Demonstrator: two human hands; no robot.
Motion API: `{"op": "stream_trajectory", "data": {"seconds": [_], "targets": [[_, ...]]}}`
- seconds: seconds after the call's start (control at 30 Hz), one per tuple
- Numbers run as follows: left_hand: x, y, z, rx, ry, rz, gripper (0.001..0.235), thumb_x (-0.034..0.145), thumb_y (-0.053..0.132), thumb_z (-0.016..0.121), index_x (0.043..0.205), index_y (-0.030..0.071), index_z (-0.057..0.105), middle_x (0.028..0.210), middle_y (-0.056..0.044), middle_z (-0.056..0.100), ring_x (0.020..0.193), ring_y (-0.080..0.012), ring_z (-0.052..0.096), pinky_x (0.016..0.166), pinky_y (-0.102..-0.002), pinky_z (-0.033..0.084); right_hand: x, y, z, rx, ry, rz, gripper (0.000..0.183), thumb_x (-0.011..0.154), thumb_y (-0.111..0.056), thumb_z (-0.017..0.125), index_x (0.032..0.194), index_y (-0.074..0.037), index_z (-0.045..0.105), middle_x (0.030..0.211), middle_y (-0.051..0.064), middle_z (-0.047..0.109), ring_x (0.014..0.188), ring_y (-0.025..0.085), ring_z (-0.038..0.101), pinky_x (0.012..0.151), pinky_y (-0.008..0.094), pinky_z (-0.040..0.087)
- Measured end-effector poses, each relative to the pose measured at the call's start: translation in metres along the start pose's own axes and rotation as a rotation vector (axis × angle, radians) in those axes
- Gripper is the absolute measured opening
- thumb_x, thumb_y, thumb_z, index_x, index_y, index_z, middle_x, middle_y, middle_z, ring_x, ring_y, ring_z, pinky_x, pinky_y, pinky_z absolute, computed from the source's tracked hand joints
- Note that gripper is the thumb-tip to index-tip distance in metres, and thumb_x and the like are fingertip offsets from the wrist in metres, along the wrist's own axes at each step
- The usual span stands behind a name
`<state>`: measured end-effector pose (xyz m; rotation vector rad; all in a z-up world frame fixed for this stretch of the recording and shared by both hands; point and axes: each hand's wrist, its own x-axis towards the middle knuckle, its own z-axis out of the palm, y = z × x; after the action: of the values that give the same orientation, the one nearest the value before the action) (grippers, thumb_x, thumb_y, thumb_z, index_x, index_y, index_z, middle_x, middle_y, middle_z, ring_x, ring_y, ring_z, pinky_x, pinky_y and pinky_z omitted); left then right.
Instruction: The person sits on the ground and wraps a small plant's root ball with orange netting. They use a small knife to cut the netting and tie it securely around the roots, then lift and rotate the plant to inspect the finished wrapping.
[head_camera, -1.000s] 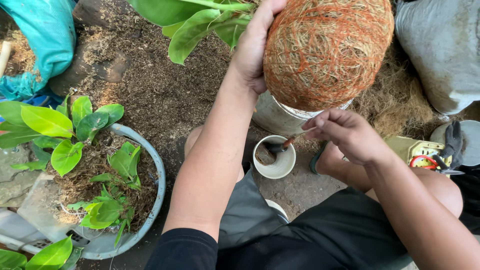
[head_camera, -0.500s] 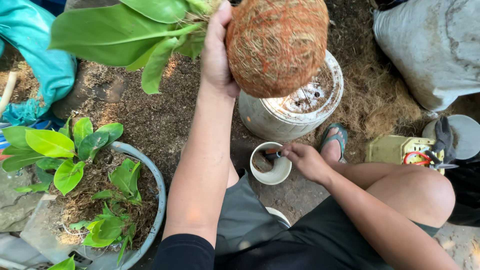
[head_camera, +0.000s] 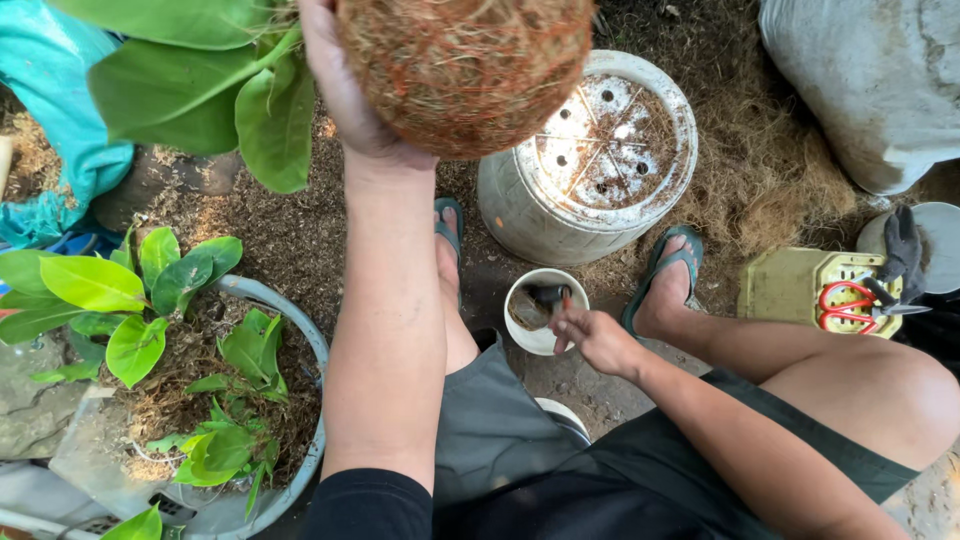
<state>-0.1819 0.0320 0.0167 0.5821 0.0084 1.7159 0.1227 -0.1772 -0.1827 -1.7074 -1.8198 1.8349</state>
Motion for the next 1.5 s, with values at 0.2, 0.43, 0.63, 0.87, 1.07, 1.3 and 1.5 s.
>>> {"op": "stream_trajectory", "data": {"seconds": [0.2, 0.43, 0.63, 0.87, 1.07, 1.3, 1.5], "targets": [[-0.004, -0.019, 0.013, 0.045, 0.026, -0.173, 0.053, 0.107, 0.047, 0.039, 0.111, 0.002, 0.067, 0.103, -0.012, 0.073, 0.103, -0.0260, 0.074, 0.086, -0.048, 0.063, -0.026, -0.045, -0.015, 0.219, 0.001, 0.044, 0.028, 0.105, -0.020, 0.047, 0.118, -0.006, 0.067, 0.067, 0.001, 0.060, 0.061, 0.011, 0.053, 0.058, 0.029, 0.044], [-0.008, -0.034, 0.015, -0.016, 0.030, -0.274, 0.051, 0.111, 0.044, 0.039, 0.117, 0.002, 0.067, 0.110, -0.013, 0.074, 0.101, -0.0237, 0.073, 0.089, -0.045, 0.061, -0.077, -0.065, -0.035, 0.325, -0.162, -0.048, 0.028, 0.105, -0.021, 0.050, 0.116, -0.004, 0.069, 0.082, 0.005, 0.072, 0.068, 0.011, 0.060, 0.066, 0.028, 0.051], [-0.011, -0.037, 0.017, 0.069, 0.027, -0.275, 0.054, 0.111, 0.045, 0.037, 0.118, 0.001, 0.067, 0.110, -0.014, 0.075, 0.101, -0.0237, 0.075, 0.086, -0.045, 0.064, -0.080, -0.069, -0.062, -0.319, 0.002, -0.165, 0.028, 0.096, -0.021, 0.062, 0.120, -0.008, 0.069, 0.103, 0.010, 0.077, 0.092, 0.019, 0.072, 0.084, 0.035, 0.056], [-0.016, -0.039, 0.017, 0.030, -0.013, -0.346, 0.053, 0.112, 0.042, 0.038, 0.118, -0.001, 0.068, 0.108, -0.015, 0.075, 0.097, -0.0236, 0.076, 0.078, -0.040, 0.063, -0.054, -0.089, -0.086, 0.044, 0.259, 0.245, 0.044, 0.104, -0.013, 0.064, 0.147, -0.007, 0.060, 0.104, 0.033, 0.066, 0.090, 0.062, 0.058, 0.081, 0.062, 0.044], [-0.019, -0.043, 0.015, 0.047, -0.027, -0.384, 0.049, 0.111, 0.039, 0.042, 0.118, -0.002, 0.068, 0.110, -0.015, 0.075, 0.098, -0.0232, 0.075, 0.083, -0.040, 0.062, -0.001, -0.113, -0.084, 0.780, 0.188, -0.730, 0.019, 0.099, 0.007, 0.067, 0.113, 0.006, 0.054, 0.107, 0.017, 0.064, 0.102, 0.024, 0.058, 0.095, 0.039, 0.044], [-0.016, -0.034, 0.012, 0.024, -0.002, -0.439, 0.045, 0.110, 0.037, 0.046, 0.120, -0.001, 0.068, 0.114, -0.015, 0.074, 0.102, -0.0233, 0.074, 0.090, -0.041, 0.061, -0.015, -0.125, -0.078, 1.005, 0.300, -0.652, 0.003, 0.108, -0.007, 0.059, 0.110, -0.004, 0.061, 0.086, 0.002, 0.062, 0.071, 0.010, 0.054, 0.066, 0.027, 0.044], [-0.007, -0.027, 0.023, -0.094, 0.032, -0.554, 0.041, 0.111, 0.036, 0.049, 0.121, 0.000, 0.067, 0.120, -0.015, 0.073, 0.110, -0.0240, 0.071, 0.099, -0.043, 0.059, -0.050, -0.132, -0.077, 0.687, 0.572, -0.629, 0.016, 0.113, -0.013, 0.059, 0.120, 0.000, 0.066, 0.085, -0.004, 0.055, 0.072, 0.005, 0.044, 0.063, 0.020, 0.036]]}}
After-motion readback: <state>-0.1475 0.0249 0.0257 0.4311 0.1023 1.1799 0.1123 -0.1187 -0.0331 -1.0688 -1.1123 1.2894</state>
